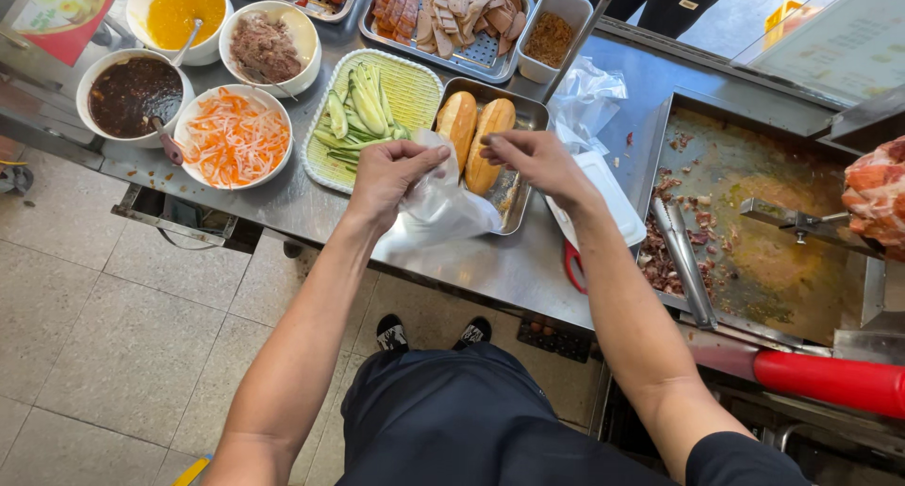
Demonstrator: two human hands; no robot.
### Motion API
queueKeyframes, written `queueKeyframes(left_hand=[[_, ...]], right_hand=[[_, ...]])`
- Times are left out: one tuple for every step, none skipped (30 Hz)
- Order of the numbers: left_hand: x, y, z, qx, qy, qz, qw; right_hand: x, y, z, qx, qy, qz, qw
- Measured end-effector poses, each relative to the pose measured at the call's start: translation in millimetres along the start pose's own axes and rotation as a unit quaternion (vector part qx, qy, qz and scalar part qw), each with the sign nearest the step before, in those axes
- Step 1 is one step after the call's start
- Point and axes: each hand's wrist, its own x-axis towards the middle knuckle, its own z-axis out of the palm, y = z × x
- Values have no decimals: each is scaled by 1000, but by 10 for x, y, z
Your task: The person prepares a take-out container by scooping yellow rice into it, adding sauce, then using tongs to add various sliced meats and vegetables, and finally placing the container into a plastic bag.
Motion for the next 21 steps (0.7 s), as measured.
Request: queueKeyframes(left_hand=[[-23,10,3,-30,-38,-4,999],[-38,28,-7,-59,-75,-8,995],[-55,45,-34,-87,-113,-14,990],[-81,52,-73,-89,-134,-13,987],[-106,50,-122,-91,-155,-13,984],[-118,44,-177,-93,-176,-12,980],[-131,26,-235,-88,-172,-30,981],[-143,3,-302,-82,-167,-47,981],[-144,-22,-375,-77,-162,-64,982],[-145,-54,-450,-57,-157,-64,984],[-143,-90,-512,-38,-153,-64,985],[-143,-132,-546,-19,-149,-64,987],[-146,-175,-559,-18,-138,-53,989],[-143,-199,-572,-17,-127,-42,991],[-142,-214,-582,-16,-116,-31,993],[-145,-221,-601,-30,-131,-58,989],[-151,-220,-633,-43,-147,-85,985],[-156,-217,-660,-56,-161,-113,979],[-153,-216,-673,-57,-167,-97,980],[-147,-217,-682,-58,-173,-80,980],[-144,-222,-687,-58,-178,-63,980]], right_hand=[[12,9,133,22,-8,-36,999],[40,15,237,44,-16,-73,996],[93,15,330,89,-24,-20,995],[130,13,406,134,-32,35,990],[135,9,459,178,-39,89,979],[135,-4,485,228,-61,96,967],[134,-26,489,278,-84,102,952],[134,-52,493,326,-106,107,933],[133,-82,484,317,-64,82,943],[129,-111,465,306,-23,57,950],[130,-140,456,294,18,32,955],[131,-165,453,255,41,6,966],[137,-193,448,215,63,-20,974],[161,-229,451,175,86,-47,980],[182,-265,454,160,96,-65,980],[201,-301,454,145,106,-84,980],[218,-339,454,130,116,-103,979],[231,-383,455,134,125,-96,978],[239,-432,450,138,134,-90,977],[235,-484,448,142,144,-83,976],[215,-538,471,38,192,-150,969]])
